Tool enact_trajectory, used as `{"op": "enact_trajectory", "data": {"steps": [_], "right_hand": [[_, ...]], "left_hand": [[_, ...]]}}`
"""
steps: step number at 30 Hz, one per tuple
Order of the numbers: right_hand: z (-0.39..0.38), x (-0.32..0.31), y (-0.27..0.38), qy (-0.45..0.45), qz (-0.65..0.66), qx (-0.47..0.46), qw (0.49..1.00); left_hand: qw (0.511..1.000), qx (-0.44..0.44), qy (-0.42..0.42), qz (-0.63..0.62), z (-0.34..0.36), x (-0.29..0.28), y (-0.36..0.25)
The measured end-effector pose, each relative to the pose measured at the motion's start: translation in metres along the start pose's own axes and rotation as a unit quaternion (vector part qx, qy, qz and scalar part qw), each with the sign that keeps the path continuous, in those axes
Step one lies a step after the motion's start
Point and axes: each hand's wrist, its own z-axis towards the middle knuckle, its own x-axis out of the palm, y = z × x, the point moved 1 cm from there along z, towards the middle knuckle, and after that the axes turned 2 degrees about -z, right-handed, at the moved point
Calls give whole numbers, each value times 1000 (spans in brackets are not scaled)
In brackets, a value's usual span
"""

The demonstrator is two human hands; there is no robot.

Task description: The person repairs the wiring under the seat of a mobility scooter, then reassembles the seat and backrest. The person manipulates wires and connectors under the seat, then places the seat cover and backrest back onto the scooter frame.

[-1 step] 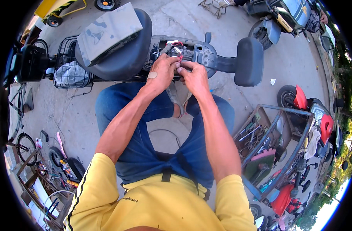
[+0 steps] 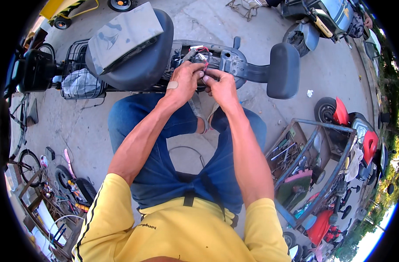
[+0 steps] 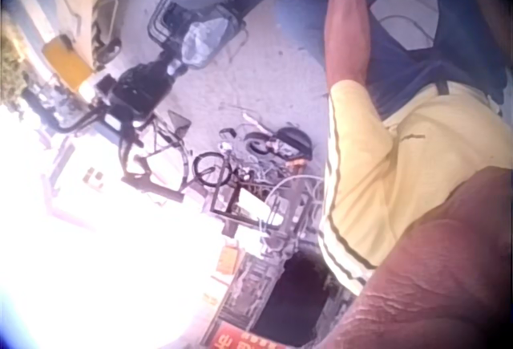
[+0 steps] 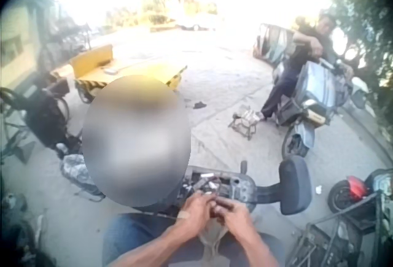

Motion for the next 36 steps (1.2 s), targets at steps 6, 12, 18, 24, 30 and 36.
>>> {"op": "enact_trajectory", "data": {"steps": [6,12,18,24,30,36], "right_hand": [[5,-9,3,11,100,55,993],[15,-11,-6,-19,157,88,983],[15,-15,-17,-8,152,91,984],[15,-20,-12,3,99,66,993],[11,-17,-5,0,109,75,991],[8,-14,-17,-6,160,72,984]], "left_hand": [[996,-37,11,-83,1,-7,-21],[996,9,27,-87,9,-1,2],[996,45,77,3,13,3,9],[983,86,104,127,13,-5,0],[970,138,94,174,20,-5,1],[971,146,98,165,17,-12,-6]]}}
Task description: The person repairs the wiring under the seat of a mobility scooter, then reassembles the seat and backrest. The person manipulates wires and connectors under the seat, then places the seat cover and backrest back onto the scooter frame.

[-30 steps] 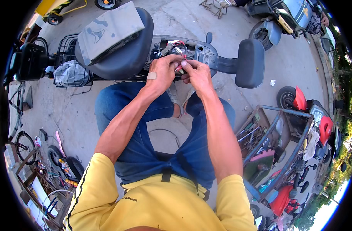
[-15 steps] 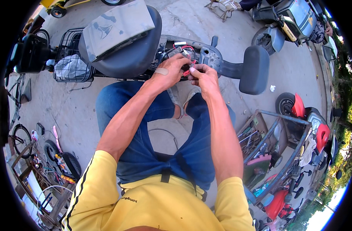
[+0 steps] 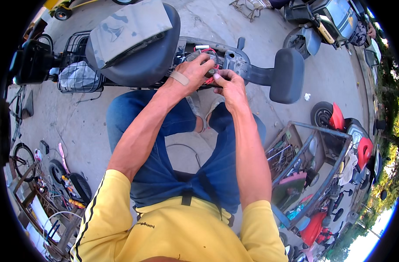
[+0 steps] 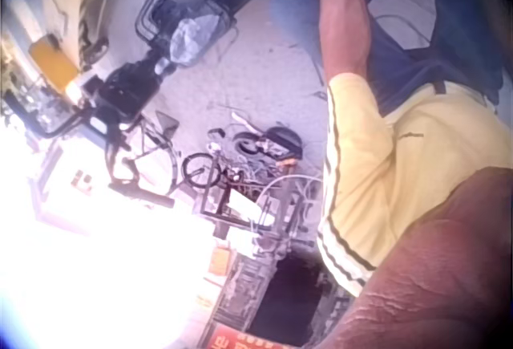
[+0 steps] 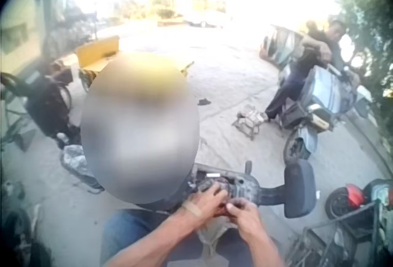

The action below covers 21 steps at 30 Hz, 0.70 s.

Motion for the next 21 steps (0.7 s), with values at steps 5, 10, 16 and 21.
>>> {"op": "enact_trajectory", "data": {"steps": [5,10,16,21], "right_hand": [[7,-5,-1,12,38,-14,999],[4,-1,9,25,5,3,1000],[6,-1,13,29,94,49,994],[9,4,14,1,138,77,987]], "left_hand": [[999,-28,-31,15,-8,-4,-6],[994,5,-84,70,-9,-12,-15],[993,-49,-108,13,-18,-20,-27],[986,77,-136,-53,-27,-23,-26]]}}
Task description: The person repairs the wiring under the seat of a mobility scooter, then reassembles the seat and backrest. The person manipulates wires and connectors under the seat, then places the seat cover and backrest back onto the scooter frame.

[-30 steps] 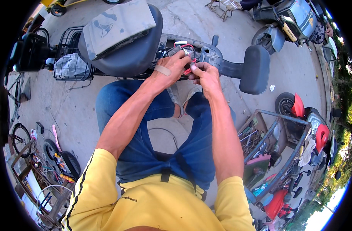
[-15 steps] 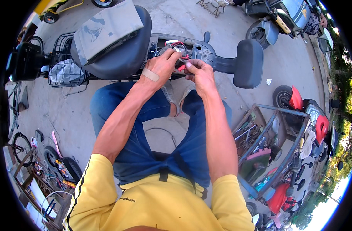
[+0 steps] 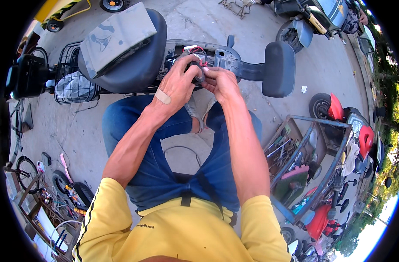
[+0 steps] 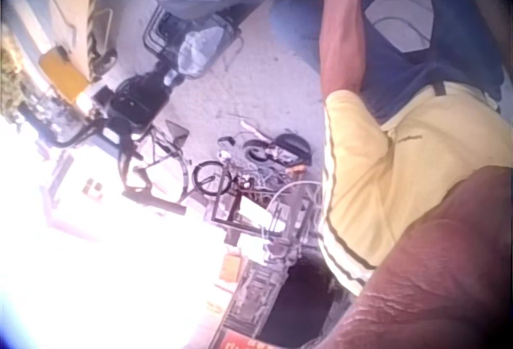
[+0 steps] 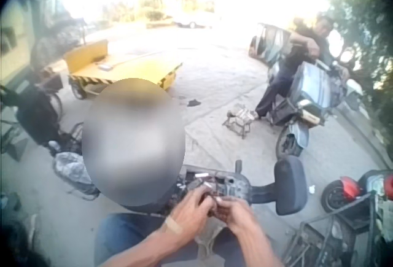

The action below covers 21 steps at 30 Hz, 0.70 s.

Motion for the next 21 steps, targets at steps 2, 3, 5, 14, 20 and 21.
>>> {"op": "enact_trajectory", "data": {"steps": [2,3,5,14,20,21], "right_hand": [[0,2,4,-20,-14,0,1000],[5,-2,2,-19,-17,-9,1000],[19,-14,-6,-15,-22,-29,999],[20,-11,-11,-8,10,-21,1000],[-14,-5,-3,-20,-96,-51,994],[-23,-3,-4,-30,-146,-79,986]], "left_hand": [[1000,16,7,-24,-3,3,-3],[997,16,8,-70,-5,5,-5],[987,16,10,-160,-7,11,-11],[903,-298,115,-286,1,40,33],[891,-342,119,-272,3,45,45],[889,-345,120,-276,3,45,46]]}}
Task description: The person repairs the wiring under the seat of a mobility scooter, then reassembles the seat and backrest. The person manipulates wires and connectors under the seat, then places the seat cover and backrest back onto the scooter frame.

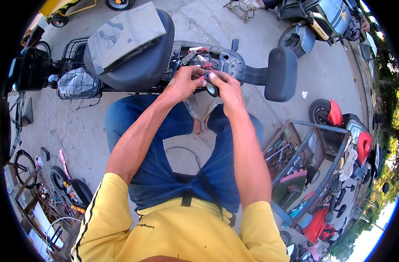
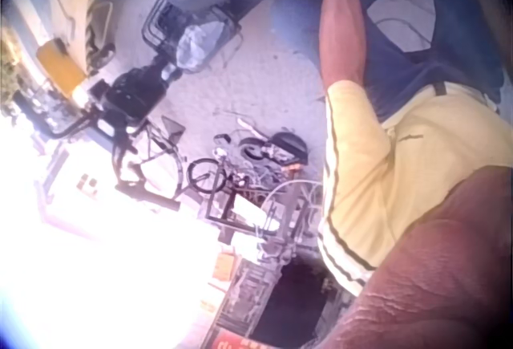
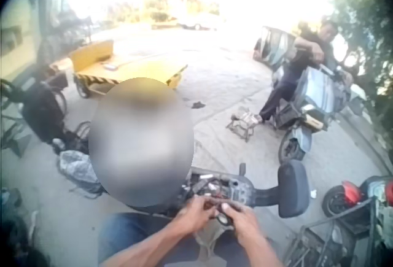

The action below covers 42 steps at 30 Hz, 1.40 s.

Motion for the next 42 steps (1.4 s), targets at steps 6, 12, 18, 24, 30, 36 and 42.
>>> {"op": "enact_trajectory", "data": {"steps": [6,12,18,24,30,36,42], "right_hand": [[-19,-6,-6,23,-174,-75,982],[-11,-9,-12,18,-251,-109,962],[1,-7,-25,29,-243,-130,961],[-9,0,-13,78,-100,-83,988],[9,9,-2,60,-31,-21,998],[22,9,-8,31,90,11,995],[16,5,-4,22,-24,-9,999]], "left_hand": [[998,-19,33,-50,-3,-1,2],[989,-36,92,-113,-5,-10,-6],[991,-34,87,-94,-6,-10,-13],[971,83,-77,210,-14,1,-18],[920,178,-116,330,-18,6,-18],[950,175,-76,246,-21,1,-20],[974,113,-3,198,-27,1,-23]]}}
